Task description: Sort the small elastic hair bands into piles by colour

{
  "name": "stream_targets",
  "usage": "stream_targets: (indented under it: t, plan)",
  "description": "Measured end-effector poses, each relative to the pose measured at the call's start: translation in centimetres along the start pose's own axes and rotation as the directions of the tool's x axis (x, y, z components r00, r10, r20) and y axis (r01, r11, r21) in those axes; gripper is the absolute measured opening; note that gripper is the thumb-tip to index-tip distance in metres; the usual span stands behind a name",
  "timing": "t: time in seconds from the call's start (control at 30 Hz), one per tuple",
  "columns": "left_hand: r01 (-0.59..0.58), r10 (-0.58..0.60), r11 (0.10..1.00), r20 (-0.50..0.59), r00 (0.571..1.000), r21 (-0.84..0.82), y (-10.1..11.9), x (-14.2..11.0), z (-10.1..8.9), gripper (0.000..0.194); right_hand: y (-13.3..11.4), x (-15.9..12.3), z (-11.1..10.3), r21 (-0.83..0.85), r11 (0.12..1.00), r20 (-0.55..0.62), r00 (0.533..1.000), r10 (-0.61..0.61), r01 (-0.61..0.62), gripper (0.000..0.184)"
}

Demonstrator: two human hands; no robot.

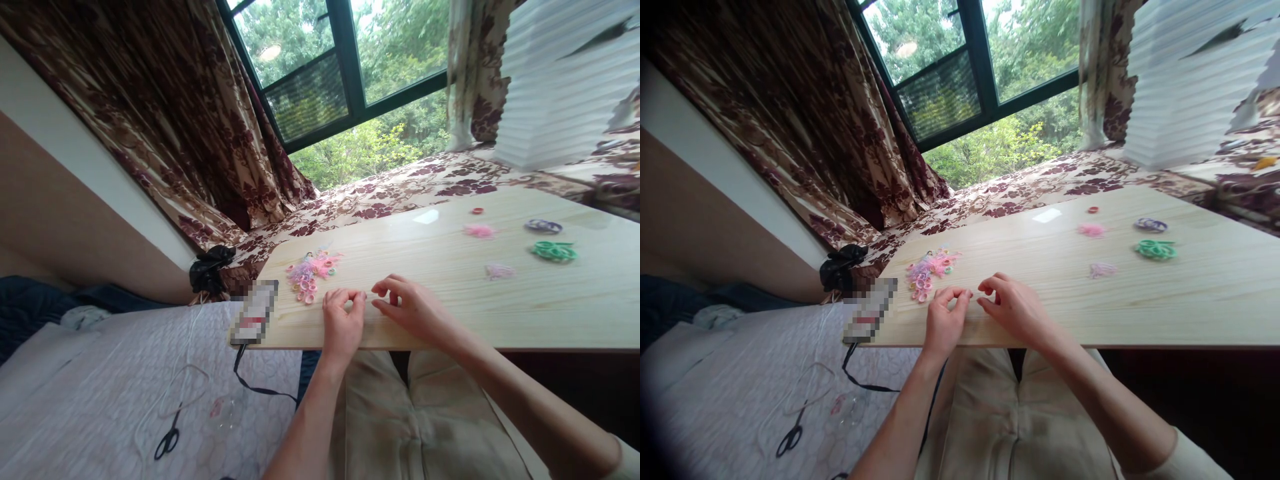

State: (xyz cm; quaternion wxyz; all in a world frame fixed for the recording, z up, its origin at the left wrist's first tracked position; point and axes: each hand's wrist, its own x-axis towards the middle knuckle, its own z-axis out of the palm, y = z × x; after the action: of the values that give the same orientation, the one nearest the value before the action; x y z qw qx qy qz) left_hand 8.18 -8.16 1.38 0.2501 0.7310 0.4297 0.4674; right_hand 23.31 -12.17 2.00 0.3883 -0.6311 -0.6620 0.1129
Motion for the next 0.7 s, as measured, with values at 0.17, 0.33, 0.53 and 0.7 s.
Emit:
stream_targets:
  t: [0.17,0.33,0.53,0.7]
  plan:
    - [0.003,-0.003,1.000,0.014,1.000,-0.017,0.07,0.02,-0.06,0.020,-0.17,-0.09,-0.18,-0.025,0.999,-0.004,0.999,-0.043,0.042,0.012]
    - [0.005,-0.005,1.000,0.026,1.000,-0.029,0.10,0.10,-0.07,0.020,-0.23,-0.11,-0.28,-0.023,0.996,-0.024,0.996,-0.085,0.084,0.015]
    - [0.015,-0.015,0.999,0.016,1.000,-0.035,0.06,0.12,-0.02,0.020,-0.18,-0.02,-0.25,-0.005,0.997,-0.010,0.997,-0.072,0.072,0.017]
    - [0.016,-0.015,0.999,0.028,0.999,-0.034,0.14,0.14,-0.06,0.019,-0.37,0.04,-0.29,-0.001,0.998,0.006,0.998,-0.064,0.064,0.017]
